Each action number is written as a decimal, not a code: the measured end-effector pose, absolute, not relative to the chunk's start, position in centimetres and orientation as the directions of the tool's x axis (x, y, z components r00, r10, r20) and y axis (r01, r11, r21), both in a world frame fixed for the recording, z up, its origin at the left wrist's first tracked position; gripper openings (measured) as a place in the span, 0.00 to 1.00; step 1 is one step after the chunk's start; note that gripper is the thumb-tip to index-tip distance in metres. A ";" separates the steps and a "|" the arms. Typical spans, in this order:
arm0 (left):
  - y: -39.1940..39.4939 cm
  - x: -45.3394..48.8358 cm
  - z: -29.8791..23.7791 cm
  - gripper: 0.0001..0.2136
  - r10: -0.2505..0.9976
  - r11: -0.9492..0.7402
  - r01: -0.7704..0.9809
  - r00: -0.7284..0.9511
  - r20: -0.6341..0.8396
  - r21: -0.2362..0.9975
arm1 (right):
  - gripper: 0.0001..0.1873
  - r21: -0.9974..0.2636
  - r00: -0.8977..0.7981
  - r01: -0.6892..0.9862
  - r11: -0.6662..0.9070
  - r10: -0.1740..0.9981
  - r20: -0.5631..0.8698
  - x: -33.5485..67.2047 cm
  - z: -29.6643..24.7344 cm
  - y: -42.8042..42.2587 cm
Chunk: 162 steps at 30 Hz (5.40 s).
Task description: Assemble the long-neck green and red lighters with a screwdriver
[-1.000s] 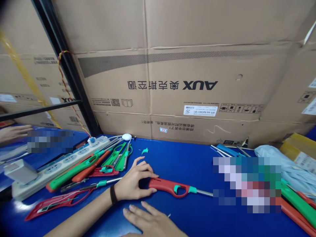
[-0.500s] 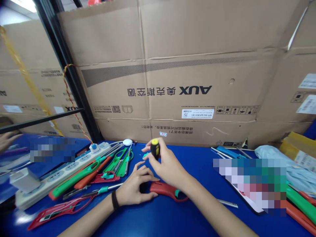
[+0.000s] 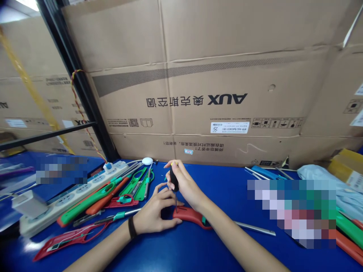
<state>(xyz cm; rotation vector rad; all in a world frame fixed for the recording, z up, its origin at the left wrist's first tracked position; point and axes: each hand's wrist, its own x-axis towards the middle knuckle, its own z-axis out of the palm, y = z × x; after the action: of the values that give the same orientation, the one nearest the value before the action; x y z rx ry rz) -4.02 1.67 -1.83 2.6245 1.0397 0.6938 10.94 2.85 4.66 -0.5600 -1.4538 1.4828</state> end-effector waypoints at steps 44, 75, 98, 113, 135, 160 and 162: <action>2.0 -4.2 -2.4 0.15 0.672 -0.740 0.560 0.643 0.368 0.373 | 0.15 -0.894 -0.409 -0.385 0.229 0.826 0.388 10.5 3.5 2.5; 2.0 -4.2 -2.4 0.16 0.682 -0.731 0.569 0.633 0.366 0.376 | 0.14 -0.919 -0.386 -0.257 0.299 0.840 0.381 10.9 3.7 0.7; 2.0 -4.1 -2.2 0.17 0.685 -0.727 0.582 0.643 0.341 0.363 | 0.13 -0.882 -0.224 -0.172 0.439 0.854 0.469 10.3 3.6 0.3; 2.1 -4.2 -2.3 0.17 0.649 -0.760 0.522 0.651 0.394 0.388 | 0.12 -0.880 -0.295 -0.083 0.467 0.832 0.469 10.1 3.6 0.1; 2.0 -4.2 -2.3 0.16 0.669 -0.743 0.562 0.639 0.381 0.364 | 0.15 -0.903 -0.331 -0.377 0.206 0.880 0.339 9.7 4.2 0.8; 2.0 -4.0 -2.0 0.15 0.712 -0.702 0.609 0.605 0.356 0.370 | 0.18 -0.781 0.016 0.174 0.600 0.791 0.612 13.4 3.3 -1.3; 1.9 -3.8 -1.7 0.15 0.717 -0.697 0.617 0.608 0.340 0.365 | 0.19 -0.696 0.125 0.287 0.658 0.695 0.708 14.2 4.6 -1.5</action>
<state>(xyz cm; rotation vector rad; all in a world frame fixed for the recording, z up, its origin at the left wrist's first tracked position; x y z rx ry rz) -3.85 1.92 -1.70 2.6231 1.1041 0.6946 14.23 -1.50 4.59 -0.8700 -1.4617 0.3600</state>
